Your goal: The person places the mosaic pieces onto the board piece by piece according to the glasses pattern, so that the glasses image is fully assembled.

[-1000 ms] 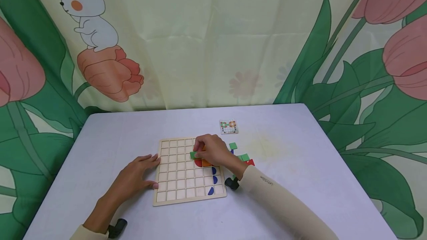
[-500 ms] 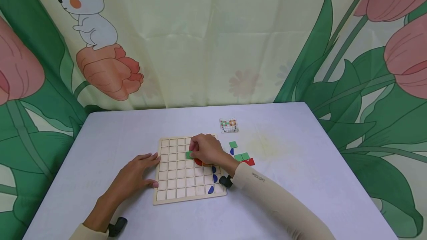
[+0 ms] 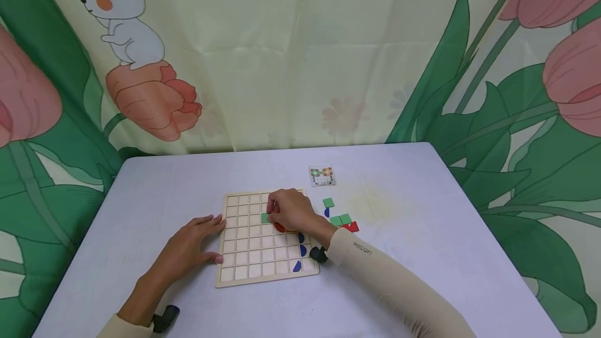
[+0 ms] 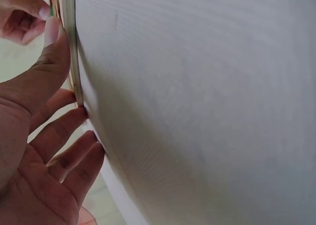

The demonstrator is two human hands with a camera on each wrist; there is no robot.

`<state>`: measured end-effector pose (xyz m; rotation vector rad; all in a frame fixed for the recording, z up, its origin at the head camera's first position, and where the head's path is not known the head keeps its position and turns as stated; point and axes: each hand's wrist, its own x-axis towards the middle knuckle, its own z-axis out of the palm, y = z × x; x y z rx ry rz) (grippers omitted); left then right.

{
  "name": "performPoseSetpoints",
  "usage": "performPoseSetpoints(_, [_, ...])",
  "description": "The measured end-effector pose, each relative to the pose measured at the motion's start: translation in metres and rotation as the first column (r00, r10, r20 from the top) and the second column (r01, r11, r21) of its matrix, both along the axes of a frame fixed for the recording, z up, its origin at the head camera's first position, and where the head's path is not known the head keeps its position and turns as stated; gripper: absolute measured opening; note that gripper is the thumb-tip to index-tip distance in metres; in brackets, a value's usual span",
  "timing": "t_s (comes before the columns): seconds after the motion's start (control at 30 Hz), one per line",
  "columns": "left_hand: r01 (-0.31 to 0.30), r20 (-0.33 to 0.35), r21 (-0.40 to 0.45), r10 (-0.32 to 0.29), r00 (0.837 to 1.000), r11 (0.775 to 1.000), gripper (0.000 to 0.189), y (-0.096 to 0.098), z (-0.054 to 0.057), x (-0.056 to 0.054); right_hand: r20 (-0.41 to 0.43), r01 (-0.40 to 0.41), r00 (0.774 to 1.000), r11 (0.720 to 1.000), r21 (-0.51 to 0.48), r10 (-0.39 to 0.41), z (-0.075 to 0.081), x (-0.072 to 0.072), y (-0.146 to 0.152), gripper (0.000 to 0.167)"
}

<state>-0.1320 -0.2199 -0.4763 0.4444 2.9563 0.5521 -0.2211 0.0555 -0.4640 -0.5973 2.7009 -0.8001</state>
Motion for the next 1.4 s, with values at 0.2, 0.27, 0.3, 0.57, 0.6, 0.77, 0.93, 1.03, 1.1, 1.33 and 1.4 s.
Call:
performPoseSetpoints(0.2, [0.003, -0.005, -0.001, -0.003, 1.0, 1.0, 0.093, 0.0, 0.0, 0.0, 0.025, -0.016, 1.0, 0.999, -0.031, 0.017, 0.002, 0.0, 0.007, 0.011])
performPoseSetpoints(0.27, [0.001, -0.005, 0.0, -0.001, 1.0, 1.0, 0.092, 0.0, 0.0, 0.0, 0.038, -0.015, 0.999, 0.999, -0.044, 0.017, 0.003, 0.0, 0.011, 0.012])
performPoseSetpoints(0.3, [0.0, -0.004, 0.0, 0.0, 1.0, 1.0, 0.093, 0.0, 0.0, 0.0, 0.045, -0.01, 0.999, 0.999, -0.053, 0.013, 0.004, 0.0, 0.014, 0.012])
performPoseSetpoints(0.57, [0.007, -0.008, 0.004, -0.007, 1.0, 1.0, 0.092, 0.0, 0.001, 0.001, 0.085, 0.035, 0.996, 0.991, -0.128, -0.024, 0.007, 0.002, 0.04, 0.015])
performPoseSetpoints(0.6, [0.007, -0.008, 0.007, -0.007, 1.0, 1.0, 0.092, -0.001, 0.001, 0.001, 0.088, 0.044, 0.996, 0.991, -0.126, -0.033, 0.007, 0.002, 0.044, 0.016])
performPoseSetpoints(0.77, [0.005, -0.003, 0.013, -0.005, 1.0, 1.0, 0.092, 0.0, 0.001, 0.001, 0.088, 0.113, 0.991, 0.989, -0.093, -0.105, 0.01, 0.001, 0.064, 0.017])
performPoseSetpoints(0.93, [0.006, -0.007, 0.011, -0.006, 1.0, 1.0, 0.091, 0.0, 0.001, 0.001, 0.076, 0.179, 0.982, 0.981, -0.078, -0.173, 0.015, 0.001, 0.087, 0.019])
performPoseSetpoints(1.03, [0.007, -0.013, 0.005, -0.007, 1.0, 1.0, 0.091, 0.0, 0.001, 0.001, 0.078, 0.218, 0.974, 0.974, -0.068, -0.212, 0.016, -0.001, 0.1, 0.018])
performPoseSetpoints(1.1, [0.007, -0.014, 0.002, -0.007, 1.0, 1.0, 0.091, 0.0, 0.001, 0.001, 0.081, 0.238, 0.969, 0.97, -0.057, -0.233, 0.016, -0.002, 0.108, 0.019])
performPoseSetpoints(1.33, [0.009, -0.013, 0.009, -0.009, 1.0, 1.0, 0.091, 0.0, 0.002, 0.001, 0.102, 0.296, 0.951, 0.954, -0.039, -0.291, 0.011, -0.005, 0.13, 0.023])
performPoseSetpoints(1.4, [0.012, -0.015, 0.015, -0.012, 1.0, 1.0, 0.092, -0.001, 0.002, 0.002, 0.1, 0.308, 0.948, 0.951, -0.037, -0.303, 0.01, -0.005, 0.134, 0.025])
